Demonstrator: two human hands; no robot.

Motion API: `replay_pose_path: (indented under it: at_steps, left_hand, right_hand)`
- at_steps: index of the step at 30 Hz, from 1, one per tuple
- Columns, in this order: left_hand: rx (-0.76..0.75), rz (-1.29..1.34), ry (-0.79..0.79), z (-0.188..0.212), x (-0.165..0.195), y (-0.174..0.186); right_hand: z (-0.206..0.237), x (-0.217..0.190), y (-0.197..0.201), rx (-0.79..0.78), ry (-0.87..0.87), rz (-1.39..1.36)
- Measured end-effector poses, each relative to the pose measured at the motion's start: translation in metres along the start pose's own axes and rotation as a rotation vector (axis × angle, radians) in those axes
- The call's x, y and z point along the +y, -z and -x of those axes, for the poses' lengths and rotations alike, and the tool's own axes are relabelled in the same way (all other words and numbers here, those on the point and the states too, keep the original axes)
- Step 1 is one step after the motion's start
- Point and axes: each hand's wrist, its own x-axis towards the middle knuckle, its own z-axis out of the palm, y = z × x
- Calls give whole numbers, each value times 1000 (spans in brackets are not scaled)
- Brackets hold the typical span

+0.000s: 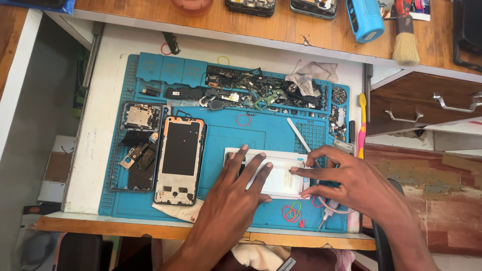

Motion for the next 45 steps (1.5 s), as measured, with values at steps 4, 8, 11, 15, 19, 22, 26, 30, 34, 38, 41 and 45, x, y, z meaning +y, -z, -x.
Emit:
replay_pose_path:
  at_steps: [4,8,11,15,19,22,26,30,34,38,41,45]
  left_hand:
    - [-2,20,8,-1,0,0]
    - [2,31,6,1,0,2]
    - [5,29,16,1,1,2]
    - [-14,37,23,0,1,2]
    - [-40,24,27,-1,1,1]
    - [-38,15,16,-1,1,1]
    - [-54,-40,-6,-1,1,1]
    - [-17,-140,-96,0,2,2]
    - [-44,-91,-55,0,5,2]
    - [-57,-57,-40,-2,8,5]
    - [42,-43,-72,-7,14,7]
    - [107,130,65,-9,34,7]
  right_hand:
    - [1,-3,1,-16,-51,4]
    - [1,-3,0,-22,-50,18]
    - [0,-1,-1,0,-19,19]
    - [0,2,0,-22,-60,-1]
    - [0,6,1,-16,-8,-14]
    - [1,10,3,-31,-12,-13]
    - [3,15,2,-30,30,-29]
    - [3,18,2,-32,61,-45]
    - [3,14,6,-66,-8,-110]
    - [2,4,10,-2,-56,-202]
    - [4,-2,10,70,-198,-225]
    - [6,-1,10,130,-174,-164]
